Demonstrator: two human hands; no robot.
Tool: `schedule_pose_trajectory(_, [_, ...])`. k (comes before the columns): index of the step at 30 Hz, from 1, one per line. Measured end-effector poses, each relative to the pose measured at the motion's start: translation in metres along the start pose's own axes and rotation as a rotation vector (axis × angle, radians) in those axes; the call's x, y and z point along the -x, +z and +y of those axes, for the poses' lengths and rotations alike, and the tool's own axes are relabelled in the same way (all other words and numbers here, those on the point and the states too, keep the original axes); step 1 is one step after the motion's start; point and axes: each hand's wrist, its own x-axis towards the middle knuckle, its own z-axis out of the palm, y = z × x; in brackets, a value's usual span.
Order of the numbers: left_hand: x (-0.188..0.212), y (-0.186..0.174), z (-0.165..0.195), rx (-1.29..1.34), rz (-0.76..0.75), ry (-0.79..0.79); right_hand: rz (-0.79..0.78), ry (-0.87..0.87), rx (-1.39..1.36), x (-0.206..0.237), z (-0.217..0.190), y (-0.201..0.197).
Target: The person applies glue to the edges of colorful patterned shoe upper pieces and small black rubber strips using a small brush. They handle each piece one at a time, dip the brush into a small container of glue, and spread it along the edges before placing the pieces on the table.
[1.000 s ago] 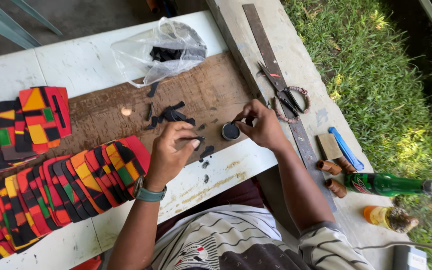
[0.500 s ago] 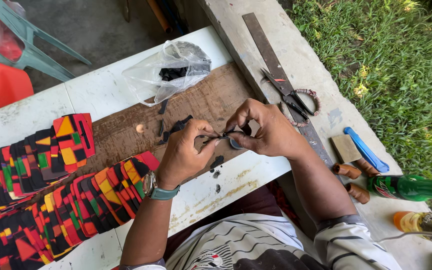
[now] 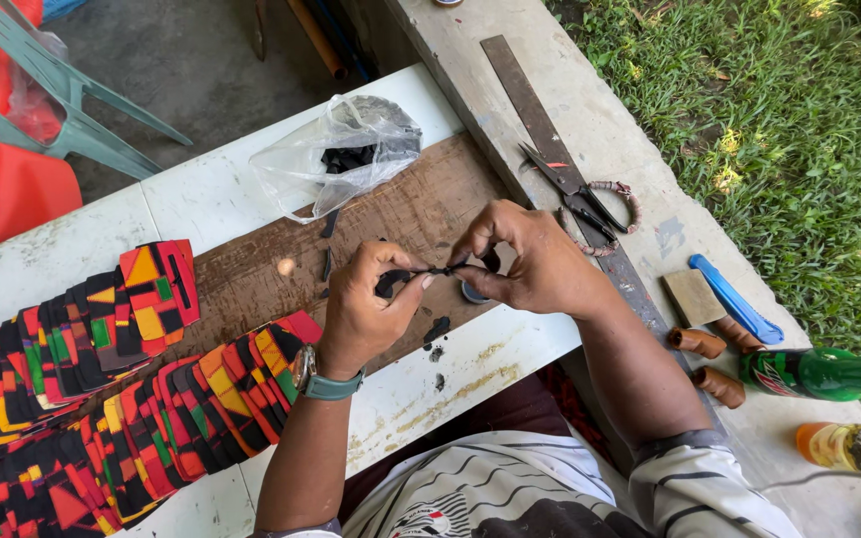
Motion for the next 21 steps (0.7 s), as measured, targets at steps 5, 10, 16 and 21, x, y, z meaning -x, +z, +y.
schedule_pose_trajectory(5, [0.002, -0.001, -0.002, 0.049, 0.014, -0.022, 0.053, 0.041, -0.021, 0.004, 0.001, 0.002])
schedule_pose_trajectory(10, [0.012, 0.006, -0.014, 0.184, 0.049, -0.102, 0.062, -0.062, 0.053, 0.014, 0.009, 0.006])
schedule_pose_trajectory(16, [0.021, 0.021, -0.046, 1.224, 0.207, -0.248, 0.233, 0.006, -0.28, 0.029, 0.016, 0.032])
schedule_pose_trajectory(21, [0.041, 0.029, -0.051, 1.476, 0.205, -0.433, 0.338, 0.018, -0.407, 0.039, 0.007, 0.06])
